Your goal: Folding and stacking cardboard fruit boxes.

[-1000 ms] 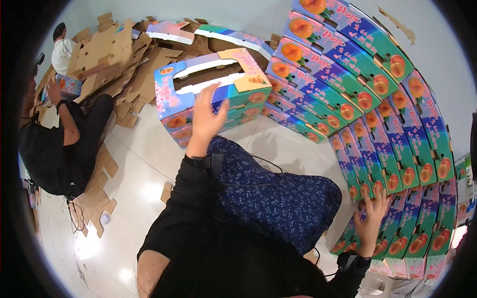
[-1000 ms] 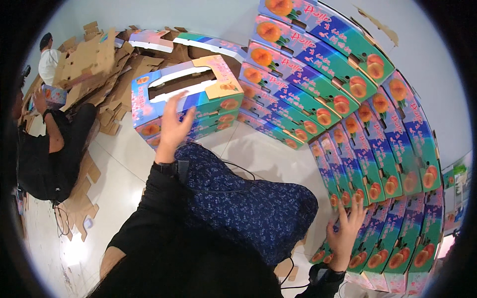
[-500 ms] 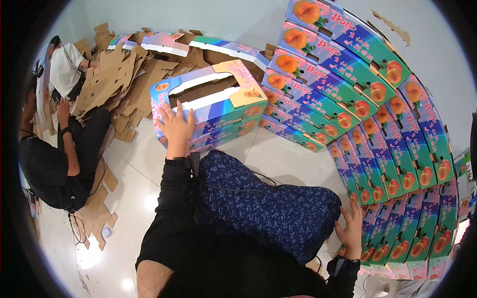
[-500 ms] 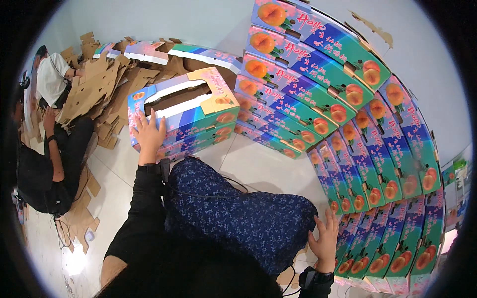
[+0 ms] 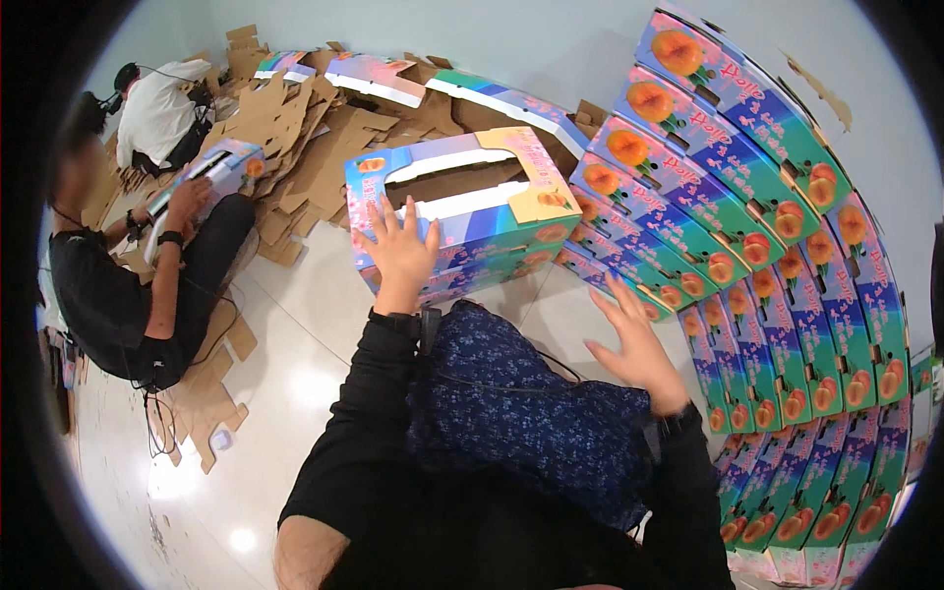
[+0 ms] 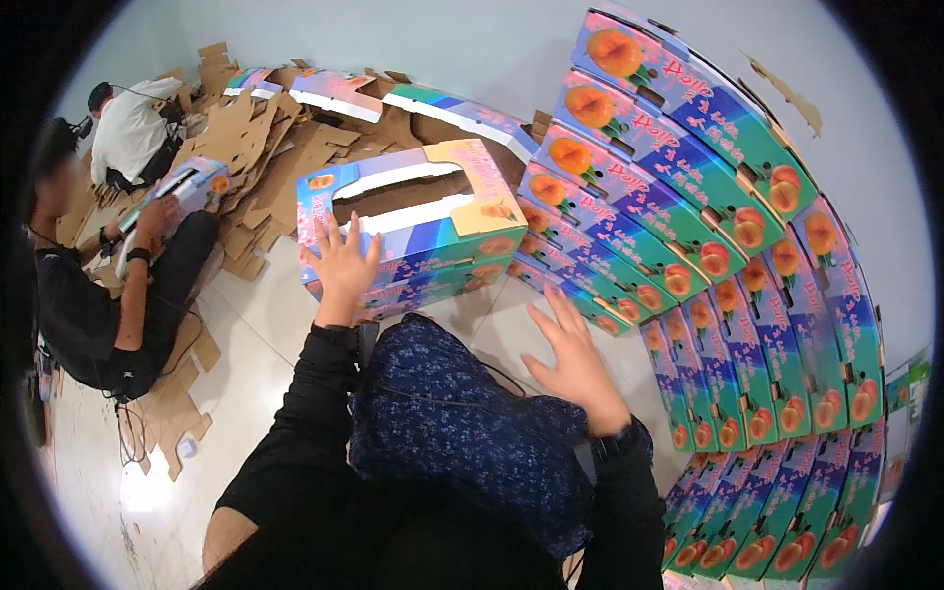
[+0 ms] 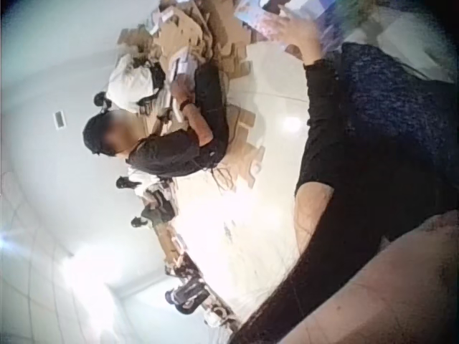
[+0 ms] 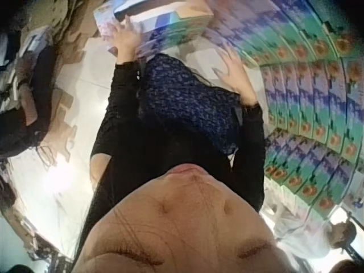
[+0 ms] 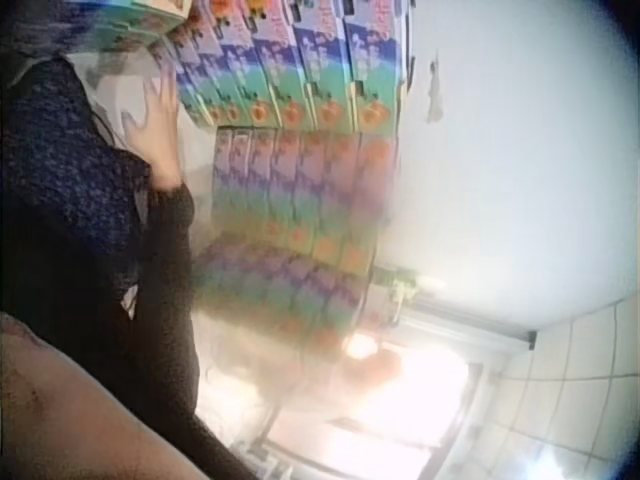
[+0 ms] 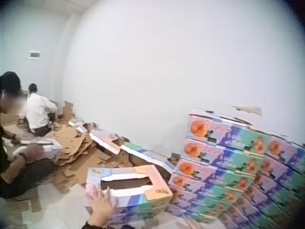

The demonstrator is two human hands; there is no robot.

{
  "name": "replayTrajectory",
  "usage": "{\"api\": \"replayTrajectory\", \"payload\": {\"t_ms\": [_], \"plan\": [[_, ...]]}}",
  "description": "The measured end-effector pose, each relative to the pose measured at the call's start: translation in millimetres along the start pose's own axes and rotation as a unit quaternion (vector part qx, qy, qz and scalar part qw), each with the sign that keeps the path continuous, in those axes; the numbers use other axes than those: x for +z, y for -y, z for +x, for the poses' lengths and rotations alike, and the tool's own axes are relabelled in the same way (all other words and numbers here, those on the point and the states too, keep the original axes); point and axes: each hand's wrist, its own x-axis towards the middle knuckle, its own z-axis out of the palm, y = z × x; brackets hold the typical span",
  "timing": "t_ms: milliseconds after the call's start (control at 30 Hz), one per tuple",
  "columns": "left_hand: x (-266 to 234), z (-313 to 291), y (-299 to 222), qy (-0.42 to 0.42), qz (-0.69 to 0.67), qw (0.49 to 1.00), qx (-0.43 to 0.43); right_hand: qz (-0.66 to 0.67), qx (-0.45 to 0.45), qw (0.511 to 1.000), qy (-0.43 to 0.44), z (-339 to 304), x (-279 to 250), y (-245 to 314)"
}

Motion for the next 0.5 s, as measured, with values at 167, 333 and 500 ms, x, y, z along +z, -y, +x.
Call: {"api": "replayTrajectory", "payload": {"t_ms": [167, 333, 500], "plan": [[7, 0, -7, -0.073, -0.031, 0.997, 0.02, -0.064, 0.004, 0.99, -0.129, 113, 61, -16], [-2, -2, -9, -0.069, -0.014, 0.997, 0.017, -0.146, 0.047, 0.983, -0.104, 163, 101, -9], [-1, -5, -6, -0.066, -0.025, 0.997, 0.017, -0.196, 0.055, 0.964, -0.171, 164, 123, -1]]}}
